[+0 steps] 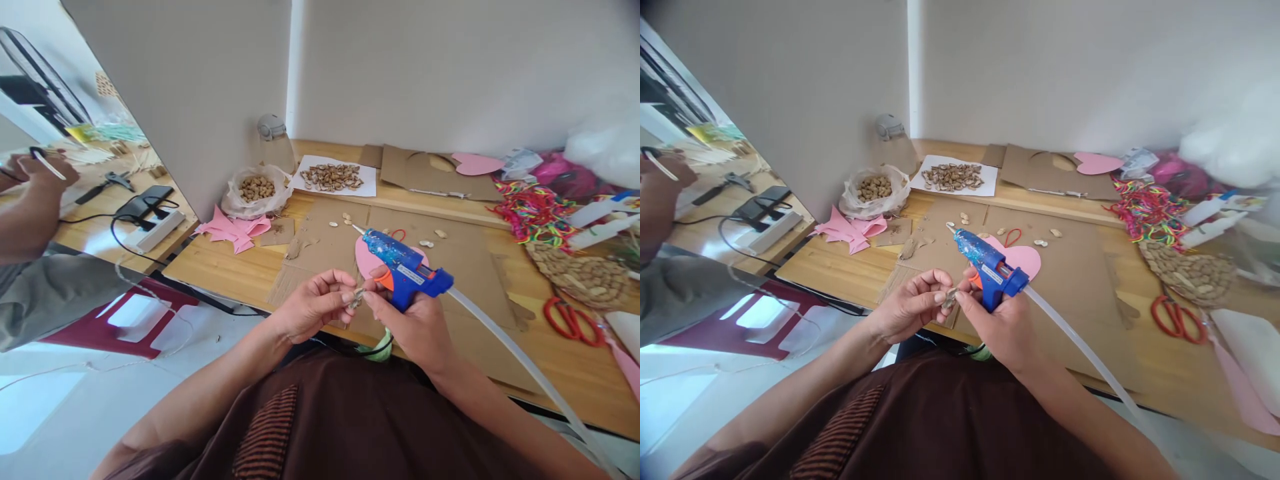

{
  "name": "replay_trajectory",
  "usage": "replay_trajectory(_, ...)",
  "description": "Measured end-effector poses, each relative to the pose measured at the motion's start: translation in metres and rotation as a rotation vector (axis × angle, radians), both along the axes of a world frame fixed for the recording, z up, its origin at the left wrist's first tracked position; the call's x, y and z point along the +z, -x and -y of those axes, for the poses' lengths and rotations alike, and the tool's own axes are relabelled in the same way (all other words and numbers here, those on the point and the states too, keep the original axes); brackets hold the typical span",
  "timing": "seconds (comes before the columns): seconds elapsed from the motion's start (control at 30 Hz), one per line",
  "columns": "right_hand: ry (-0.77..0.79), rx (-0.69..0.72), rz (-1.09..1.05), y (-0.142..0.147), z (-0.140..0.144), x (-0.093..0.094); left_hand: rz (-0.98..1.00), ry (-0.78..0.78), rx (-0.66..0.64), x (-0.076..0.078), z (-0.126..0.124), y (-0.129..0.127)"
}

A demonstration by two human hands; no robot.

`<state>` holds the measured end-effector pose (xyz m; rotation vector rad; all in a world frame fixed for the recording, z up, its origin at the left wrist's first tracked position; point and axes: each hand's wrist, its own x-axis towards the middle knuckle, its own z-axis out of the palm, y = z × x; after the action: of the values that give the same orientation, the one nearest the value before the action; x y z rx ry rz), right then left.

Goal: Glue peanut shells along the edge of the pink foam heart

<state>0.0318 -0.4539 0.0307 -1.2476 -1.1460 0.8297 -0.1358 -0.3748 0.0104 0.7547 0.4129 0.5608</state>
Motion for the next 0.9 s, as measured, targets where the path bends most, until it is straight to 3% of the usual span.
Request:
replay_trajectory(0.4, 0.053, 0.002, 0.114, -0.005, 0.005, -0.008, -0.107, -0.038, -0.077, 0.001, -0.002, 0.001)
replay_trajectory(0.63, 0.082, 0.091, 0.076, -0.017, 0.019, 0.002, 0.014, -0.009, 0.140, 0.002, -0.015, 0.006)
replay_trajectory(0.9, 0.083, 0.180, 0.137, -0.019, 0.033, -0.001, 0.058, -0.097, 0.244, 0.011, -0.027, 0.012)
